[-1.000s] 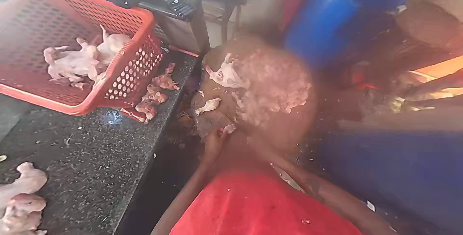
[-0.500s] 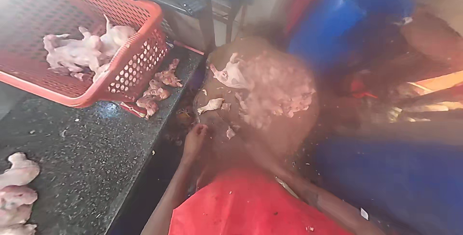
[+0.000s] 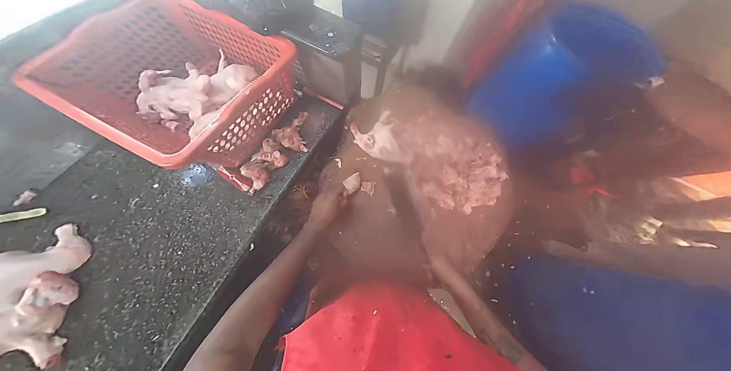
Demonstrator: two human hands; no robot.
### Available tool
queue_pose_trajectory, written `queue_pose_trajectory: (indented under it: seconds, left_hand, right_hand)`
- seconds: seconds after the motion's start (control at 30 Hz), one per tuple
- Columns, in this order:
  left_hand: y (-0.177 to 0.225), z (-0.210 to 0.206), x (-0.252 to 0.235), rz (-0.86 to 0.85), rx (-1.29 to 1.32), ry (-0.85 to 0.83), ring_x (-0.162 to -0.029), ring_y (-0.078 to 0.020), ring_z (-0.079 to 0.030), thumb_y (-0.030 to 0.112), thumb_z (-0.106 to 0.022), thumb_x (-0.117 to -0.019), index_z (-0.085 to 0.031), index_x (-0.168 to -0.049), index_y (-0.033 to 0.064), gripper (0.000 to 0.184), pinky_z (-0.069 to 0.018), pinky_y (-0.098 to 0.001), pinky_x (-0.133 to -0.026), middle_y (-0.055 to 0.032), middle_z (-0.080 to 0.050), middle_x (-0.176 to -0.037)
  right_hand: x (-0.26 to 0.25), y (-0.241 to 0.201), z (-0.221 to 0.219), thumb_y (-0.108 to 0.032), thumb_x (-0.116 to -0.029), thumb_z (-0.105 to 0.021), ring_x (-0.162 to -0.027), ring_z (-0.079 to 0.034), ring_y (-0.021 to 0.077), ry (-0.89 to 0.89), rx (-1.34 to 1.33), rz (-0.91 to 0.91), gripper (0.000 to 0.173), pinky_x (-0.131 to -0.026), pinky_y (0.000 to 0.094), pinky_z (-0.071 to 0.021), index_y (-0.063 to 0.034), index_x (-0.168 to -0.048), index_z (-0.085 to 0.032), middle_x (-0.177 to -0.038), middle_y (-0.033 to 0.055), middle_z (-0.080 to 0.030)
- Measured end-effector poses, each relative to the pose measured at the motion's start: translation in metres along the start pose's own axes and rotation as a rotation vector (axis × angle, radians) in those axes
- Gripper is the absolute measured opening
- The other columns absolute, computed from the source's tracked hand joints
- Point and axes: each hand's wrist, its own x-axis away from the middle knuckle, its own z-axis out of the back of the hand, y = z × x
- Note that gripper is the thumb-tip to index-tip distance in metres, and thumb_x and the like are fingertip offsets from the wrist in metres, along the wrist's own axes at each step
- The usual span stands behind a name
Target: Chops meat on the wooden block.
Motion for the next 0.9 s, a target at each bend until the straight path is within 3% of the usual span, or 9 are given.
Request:
queue_pose_trajectory:
  seconds: [0.1,0.17,0.33,0.47,0.57,0.63,0.7,0.8,0.9]
  left_hand:
    - [0.018,-0.003,0.024,0.05,0.732,-0.033,-0.077,-0.0161,-0.062,0.015,-0.051,-0.1046,-0.056,-0.108,0.0019,0.014,-0.0527,-0.0339,-0.071,-0.0078,-0.065,-0.091]
    - [0.024,-0.02,0.041,0.189,1.157,-0.103,-0.061,-0.0133,-0.063,0.021,-0.039,-0.1112,-0.052,-0.119,0.0018,0.024,-0.0539,-0.028,-0.056,-0.0079,-0.069,-0.084]
    - [0.01,-0.07,0.065,0.141,0.34,-0.223,-0.084,-0.0256,-0.07,0.042,-0.057,-0.1033,-0.059,-0.128,0.009,0.041,-0.0582,-0.0488,-0.079,-0.0115,-0.07,-0.098]
    - [0.019,-0.078,0.072,0.103,0.051,-0.208,-0.103,-0.0357,-0.07,0.044,-0.056,-0.1029,-0.062,-0.131,0.0142,0.042,-0.0529,-0.0619,-0.092,-0.0151,-0.072,-0.108]
    - [0.019,-0.075,0.07,0.082,0.062,-0.19,-0.105,-0.037,-0.069,0.043,-0.055,-0.1039,-0.063,-0.132,0.0123,0.042,-0.0525,-0.0616,-0.093,-0.0172,-0.072,-0.11]
    - [0.02,-0.075,0.075,0.081,0.062,-0.183,-0.108,-0.0374,-0.068,0.042,-0.054,-0.1049,-0.062,-0.134,0.0115,0.043,-0.0522,-0.0605,-0.096,-0.0173,-0.071,-0.113]
    - [0.021,-0.076,0.079,0.094,0.055,-0.163,-0.109,-0.0379,-0.068,0.042,-0.053,-0.1046,-0.062,-0.134,0.0116,0.043,-0.0519,-0.0606,-0.096,-0.0175,-0.071,-0.115]
    - [0.03,-0.078,0.086,0.094,0.049,-0.205,-0.108,-0.0391,-0.068,0.043,-0.053,-0.1037,-0.064,-0.129,0.0095,0.044,-0.0525,-0.0615,-0.093,-0.0192,-0.071,-0.114]
    - [0.039,-0.092,0.092,0.084,0.048,-0.277,-0.107,-0.038,-0.069,0.046,-0.05,-0.1041,-0.065,-0.125,0.0072,0.047,-0.0521,-0.0609,-0.094,-0.0186,-0.072,-0.11]
  right_hand:
    - [0.005,-0.012,0.004,-0.045,-0.1123,-0.025,-0.062,-0.051,0.0179,0.163,0.161,0.083,0.055,-0.06,0.0391,-0.0483,-0.0043,-0.122,-0.061,-0.078,0.0054,-0.054]
    - [0.019,-0.029,0.006,-0.041,-0.1123,-0.027,-0.061,-0.052,0.0167,0.182,0.177,0.186,0.051,-0.06,0.0385,-0.0498,-0.0025,-0.122,-0.06,-0.077,0.005,-0.054]
    - [0.078,-0.103,0.002,-0.067,-0.1034,-0.03,-0.054,-0.043,-0.0021,0.117,-0.104,0.744,0.064,-0.049,0.0179,-0.0407,-0.0089,-0.107,-0.057,-0.07,-0.0122,-0.047]
    - [0.076,-0.101,-0.021,-0.08,-0.0954,-0.03,-0.063,-0.051,-0.0016,0.145,-0.075,1.093,0.07,-0.058,0.0207,-0.0469,-0.0177,-0.098,-0.06,-0.072,-0.0103,-0.052]
    - [0.031,-0.025,-0.024,-0.051,-0.1078,-0.034,-0.081,-0.065,0.0169,0.155,0.4,0.788,0.06,-0.078,0.0367,-0.057,0.0003,-0.114,-0.064,-0.089,0.0112,-0.066]
    - [0.007,-0.005,-0.023,-0.046,-0.1103,-0.037,-0.094,-0.067,0.0277,0.019,0.614,0.296,0.053,-0.088,0.0491,-0.0549,-0.0007,-0.123,-0.061,-0.101,0.0172,-0.067]
    - [0.003,-0.014,-0.022,-0.046,-0.1108,-0.035,-0.092,-0.066,0.0304,-0.001,0.614,0.166,0.055,-0.088,0.0523,-0.0538,0.0,-0.122,-0.061,-0.1,0.0187,-0.066]
    - [0.033,-0.048,-0.018,-0.047,-0.1093,-0.033,-0.072,-0.06,0.0207,0.064,0.439,0.385,0.054,-0.071,0.042,-0.0542,-0.0016,-0.119,-0.061,-0.084,0.0097,-0.06]
    - [0.069,-0.084,-0.024,-0.072,-0.1008,-0.032,-0.056,-0.044,0.0005,0.073,0.081,0.8,0.071,-0.051,0.0218,-0.0429,-0.007,-0.104,-0.06,-0.069,-0.0084,-0.047]
